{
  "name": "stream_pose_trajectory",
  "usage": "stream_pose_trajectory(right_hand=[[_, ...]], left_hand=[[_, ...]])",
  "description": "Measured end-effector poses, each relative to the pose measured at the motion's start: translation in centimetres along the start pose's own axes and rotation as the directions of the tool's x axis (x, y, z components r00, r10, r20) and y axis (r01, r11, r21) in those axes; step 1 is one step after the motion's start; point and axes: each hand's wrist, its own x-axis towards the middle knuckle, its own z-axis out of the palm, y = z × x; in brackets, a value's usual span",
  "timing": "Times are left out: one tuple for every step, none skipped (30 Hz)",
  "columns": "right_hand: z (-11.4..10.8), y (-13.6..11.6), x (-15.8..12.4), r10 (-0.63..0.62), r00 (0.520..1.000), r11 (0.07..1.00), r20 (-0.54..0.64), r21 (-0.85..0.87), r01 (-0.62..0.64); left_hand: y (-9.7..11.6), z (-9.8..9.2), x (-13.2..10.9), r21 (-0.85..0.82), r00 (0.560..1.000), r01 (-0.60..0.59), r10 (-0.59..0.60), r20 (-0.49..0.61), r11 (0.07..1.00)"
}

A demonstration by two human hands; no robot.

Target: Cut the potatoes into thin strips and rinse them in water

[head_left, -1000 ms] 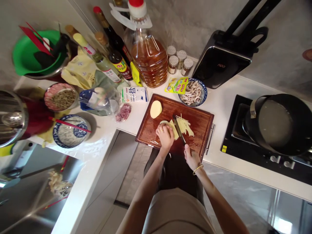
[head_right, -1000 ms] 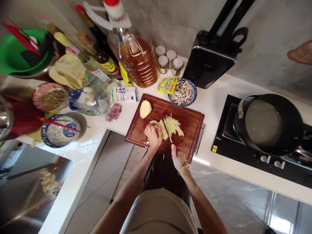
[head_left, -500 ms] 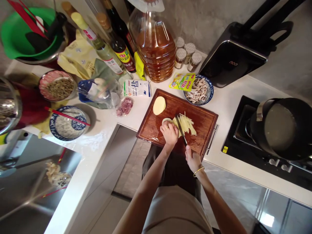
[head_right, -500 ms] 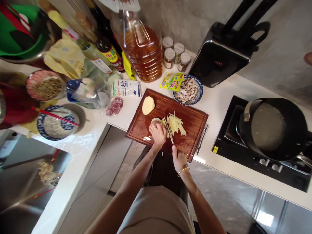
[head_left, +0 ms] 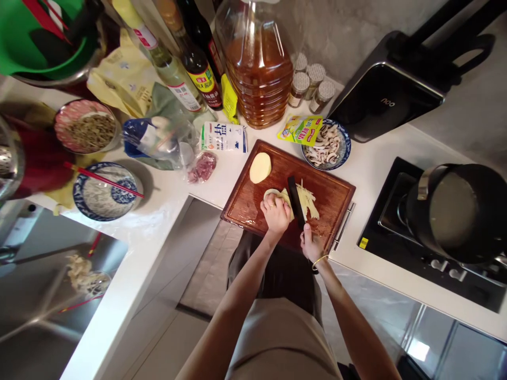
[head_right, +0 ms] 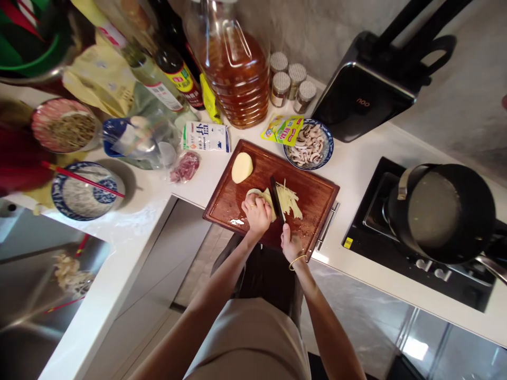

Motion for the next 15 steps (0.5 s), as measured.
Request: stream_pose_trajectory(right_hand=[[-0.3,-0.1,-0.3,0.014,1.0,1.0,0.005,0.025,-0.014],[-0.5,-0.2,-0.7,0.021,1.0,0.999,-0.002,0.029,-0.021],[-0.6,-0.4,-1.1,0.023,1.0,0.999,-0.01,0.023,-0.023],[-0.6,-0.5,-1.5,0.016,1.0,1.0,-0.01,0.008,-0.016],[-0.6,-0.7,-1.8,0.004,1.0,1.0,-0.012,-0.014,-0.004],[-0.5,-0.9,-2.1,-0.012,1.0,0.999,-0.017,-0.039,0.011],[-0.4,-1.0,-2.3,-0.029,0.999,0.998,-0.026,-0.064,0.027],[-0.3,-1.2,-2.5,-0.044,0.998,0.995,-0.034,-0.087,0.041],[-0.2,-1.3,-2.6,-0.054,0.998,0.993,-0.043,-0.103,0.049],[-0.1,-1.4,-2.6,-0.058,0.997,0.992,-0.047,-0.114,0.052],[-0.1,-1.5,-2.6,-0.059,0.997,0.991,-0.05,-0.122,0.052],[0.0,-1.6,-2.7,-0.058,0.997,0.991,-0.05,-0.126,0.051],[0.0,-1.6,-2.8,-0.055,0.997,0.99,-0.048,-0.129,0.048],[0.0,-1.6,-2.9,-0.053,0.998,0.991,-0.046,-0.129,0.047],[0.1,-1.4,-3.1,-0.054,0.998,0.991,-0.045,-0.129,0.048]], left_hand=[[0.0,0.0,0.0,-0.003,1.0,-0.005,0.005,0.002,1.0],[0.0,-0.1,0.0,-0.007,1.0,-0.008,0.008,0.007,1.0],[0.0,-0.1,0.0,-0.01,1.0,-0.009,0.009,0.01,1.0],[0.0,-0.2,0.1,-0.012,1.0,-0.01,0.01,0.014,1.0],[0.0,-0.2,0.1,-0.014,1.0,-0.012,0.012,0.016,1.0],[0.0,-0.2,0.1,-0.014,1.0,-0.013,0.013,0.017,1.0],[0.0,-0.2,0.1,-0.013,1.0,-0.012,0.013,0.017,1.0],[0.0,-0.2,0.1,-0.014,1.0,-0.012,0.012,0.018,1.0],[0.0,-0.2,0.0,-0.015,1.0,-0.012,0.012,0.018,1.0],[0.0,-0.2,0.0,-0.016,1.0,-0.012,0.013,0.018,1.0],[0.0,-0.2,0.0,-0.015,1.0,-0.012,0.013,0.016,1.0],[0.0,-0.2,0.0,-0.014,1.0,-0.012,0.013,0.012,1.0],[0.0,-0.1,0.0,-0.01,1.0,-0.013,0.013,0.008,1.0],[0.0,-0.1,0.1,-0.004,1.0,-0.013,0.013,0.005,1.0],[0.0,-0.1,0.1,0.002,1.0,-0.013,0.013,0.001,1.0]])
